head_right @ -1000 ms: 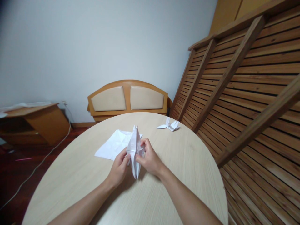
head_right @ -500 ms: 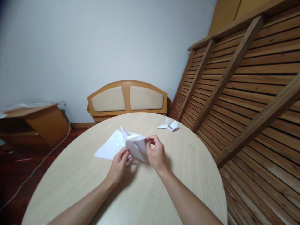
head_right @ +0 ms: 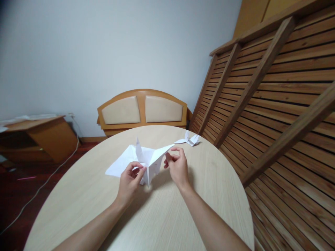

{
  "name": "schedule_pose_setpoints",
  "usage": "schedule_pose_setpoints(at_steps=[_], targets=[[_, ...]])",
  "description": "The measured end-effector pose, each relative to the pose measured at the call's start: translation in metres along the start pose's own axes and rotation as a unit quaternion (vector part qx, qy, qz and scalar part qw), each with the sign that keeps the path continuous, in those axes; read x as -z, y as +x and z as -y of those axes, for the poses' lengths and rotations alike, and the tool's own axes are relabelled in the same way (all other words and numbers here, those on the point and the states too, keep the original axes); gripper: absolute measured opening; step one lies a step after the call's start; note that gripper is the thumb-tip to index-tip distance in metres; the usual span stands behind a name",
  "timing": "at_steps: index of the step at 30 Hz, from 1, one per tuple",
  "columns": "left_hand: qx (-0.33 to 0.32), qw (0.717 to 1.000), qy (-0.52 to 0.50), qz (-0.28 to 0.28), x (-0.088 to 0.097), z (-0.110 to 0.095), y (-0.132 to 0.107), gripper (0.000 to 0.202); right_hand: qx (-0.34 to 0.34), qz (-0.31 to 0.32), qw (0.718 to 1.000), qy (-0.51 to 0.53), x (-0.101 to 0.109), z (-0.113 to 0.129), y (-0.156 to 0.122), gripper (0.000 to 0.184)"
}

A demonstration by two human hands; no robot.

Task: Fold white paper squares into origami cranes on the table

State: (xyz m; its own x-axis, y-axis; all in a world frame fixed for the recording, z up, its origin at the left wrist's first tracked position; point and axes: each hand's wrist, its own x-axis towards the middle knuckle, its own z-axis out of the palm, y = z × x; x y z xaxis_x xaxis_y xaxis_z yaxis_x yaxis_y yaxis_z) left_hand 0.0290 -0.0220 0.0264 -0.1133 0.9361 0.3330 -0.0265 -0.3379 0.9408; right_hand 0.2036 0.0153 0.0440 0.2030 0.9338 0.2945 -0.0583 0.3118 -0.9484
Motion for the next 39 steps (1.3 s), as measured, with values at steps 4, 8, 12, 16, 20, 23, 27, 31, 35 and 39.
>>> schedule_pose_setpoints(at_steps=[4, 8, 12, 16, 20, 23, 27, 31, 35, 39], targets=[[-0.013, 1.000, 0.020, -0.001, 0.002, 0.004, 0.000, 0.025, -0.049, 0.090, 0.990, 0.100, -0.005, 0.002, -0.005, 0.029], [-0.027, 0.998, 0.048, -0.013, 0.003, 0.006, 0.002, 0.023, -0.064, 0.143, 0.972, 0.178, -0.008, -0.003, -0.009, 0.031], [-0.034, 0.996, 0.077, -0.013, 0.002, 0.007, 0.002, 0.025, -0.053, 0.098, 0.981, 0.157, -0.014, -0.003, -0.010, 0.052], [-0.039, 0.998, 0.052, 0.001, 0.000, 0.003, -0.002, 0.027, -0.062, 0.052, 0.981, 0.178, -0.015, -0.001, -0.008, 0.060], [-0.025, 0.998, -0.008, 0.061, -0.001, -0.004, -0.006, 0.026, -0.098, 0.023, 0.975, 0.197, -0.009, 0.001, -0.004, 0.060], [-0.049, 0.994, 0.058, 0.072, 0.000, -0.004, -0.007, 0.032, -0.136, 0.016, 0.966, 0.217, -0.006, 0.002, -0.003, 0.061], [-0.127, 0.973, 0.163, 0.099, -0.001, 0.003, -0.008, 0.039, -0.144, 0.048, 0.968, 0.199, -0.010, 0.006, -0.007, 0.054], [-0.116, 0.974, 0.171, 0.091, -0.001, 0.006, -0.010, 0.029, -0.141, 0.076, 0.968, 0.193, -0.017, 0.007, -0.012, 0.051], [-0.103, 0.977, 0.179, 0.045, 0.002, 0.004, -0.007, 0.025, -0.154, 0.056, 0.972, 0.169, -0.017, -0.002, -0.008, 0.048], [-0.125, 0.971, 0.202, 0.037, 0.007, 0.004, -0.003, 0.026, -0.184, 0.021, 0.978, 0.100, -0.012, -0.016, -0.002, 0.052]])
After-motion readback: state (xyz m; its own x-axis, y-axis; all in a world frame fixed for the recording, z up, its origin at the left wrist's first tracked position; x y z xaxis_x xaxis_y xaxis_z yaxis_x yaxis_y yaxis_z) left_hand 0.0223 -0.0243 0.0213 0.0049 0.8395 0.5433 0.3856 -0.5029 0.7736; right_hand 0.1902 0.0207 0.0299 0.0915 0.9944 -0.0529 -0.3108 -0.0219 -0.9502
